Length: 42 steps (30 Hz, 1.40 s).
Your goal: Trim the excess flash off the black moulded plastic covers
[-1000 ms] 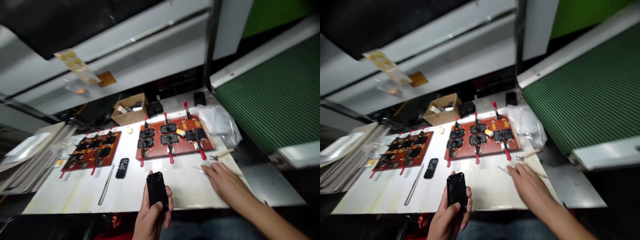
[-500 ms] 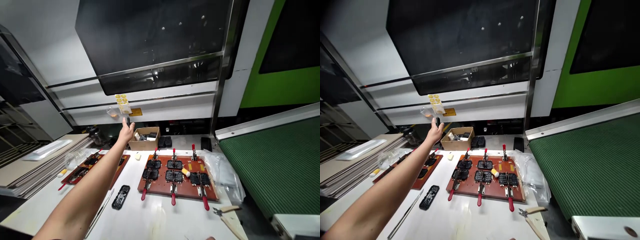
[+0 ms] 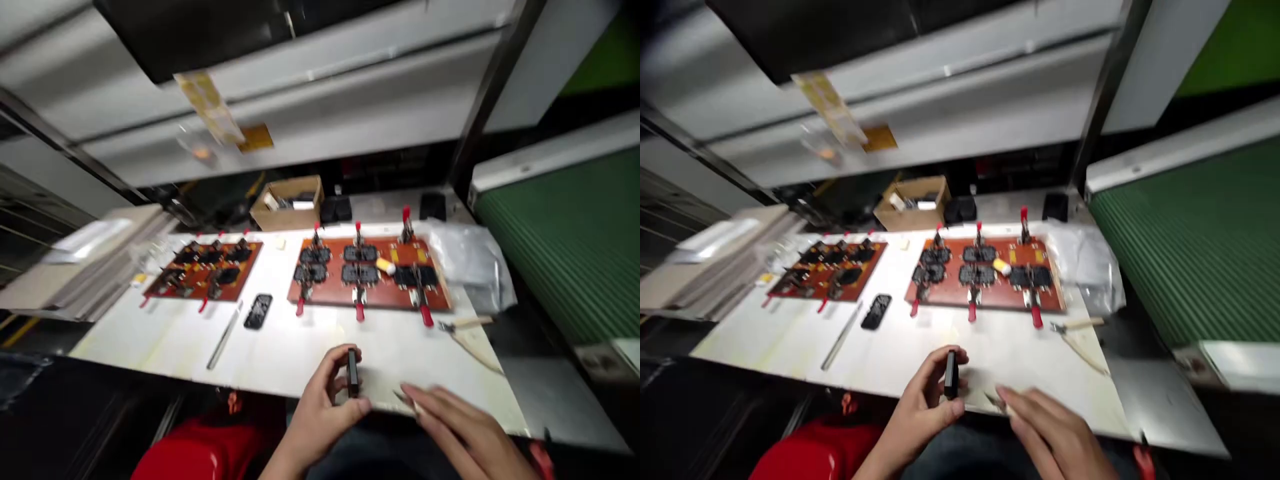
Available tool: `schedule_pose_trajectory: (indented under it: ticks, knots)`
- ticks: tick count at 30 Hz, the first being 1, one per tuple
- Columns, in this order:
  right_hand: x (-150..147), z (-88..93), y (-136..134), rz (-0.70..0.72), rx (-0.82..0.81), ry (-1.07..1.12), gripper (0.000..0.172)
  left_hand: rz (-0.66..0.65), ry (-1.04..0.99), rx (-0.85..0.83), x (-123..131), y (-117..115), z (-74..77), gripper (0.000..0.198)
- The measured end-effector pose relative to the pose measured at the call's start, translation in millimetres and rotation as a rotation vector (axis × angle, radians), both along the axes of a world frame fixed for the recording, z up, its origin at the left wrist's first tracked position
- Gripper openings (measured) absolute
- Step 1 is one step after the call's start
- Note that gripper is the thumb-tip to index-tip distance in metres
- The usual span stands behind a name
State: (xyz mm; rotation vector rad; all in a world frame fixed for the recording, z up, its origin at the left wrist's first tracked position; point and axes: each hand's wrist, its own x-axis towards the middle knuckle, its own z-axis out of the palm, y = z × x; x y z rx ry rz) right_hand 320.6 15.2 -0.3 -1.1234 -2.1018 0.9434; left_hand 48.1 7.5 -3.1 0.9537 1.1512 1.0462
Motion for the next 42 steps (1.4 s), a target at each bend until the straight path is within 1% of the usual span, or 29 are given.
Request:
schedule_pose_trajectory:
  ticks: [1,2,3,5,7,9,12,18,26,37,42]
  knots:
    - [-4,9.7,3,0.063,-0.020,0.042,0.046,-0.034,-0.013,-0.037,7,-12,-1.5,0.064]
    - [-9,17.7,7,0.123,-0.042,0.072,0.046,-0.057,-0.003,-0.057,11,-19,0.1,0.064]
    - [-13,23.9,10,0.166,-0.054,0.092,0.046,-0.070,0.029,-0.060,12,-21,3.6,0.063]
    - [-22,31.5,15,0.225,-0.048,0.109,0.046,-0.111,0.137,-0.032,8,-17,12.8,0.060]
    - [-27,34.8,15,0.253,-0.026,0.109,0.046,-0.167,0.249,0.038,2,-10,21.6,0.057]
    - [-28,35.3,12,0.265,-0.006,0.108,0.044,-0.216,0.306,0.106,-3,-6,27.8,0.059]
    - [-26,33.8,7,0.261,0.014,0.089,0.043,-0.241,0.321,0.142,-3,-6,29.8,0.065]
    - [-21,35.0,3,0.228,0.019,0.074,0.042,-0.269,0.273,0.116,4,-7,24.0,0.063]
    - [-17,33.2,0,0.215,0.010,0.107,0.047,-0.277,0.270,0.120,7,-4,27.4,0.061]
    - [-16,29.0,-1,0.193,0.008,0.107,0.043,-0.294,0.302,0.117,9,-6,26.3,0.059]
    - [-15,28.7,-1,0.206,0.020,0.117,0.043,-0.306,0.315,0.118,9,-6,27.1,0.060]
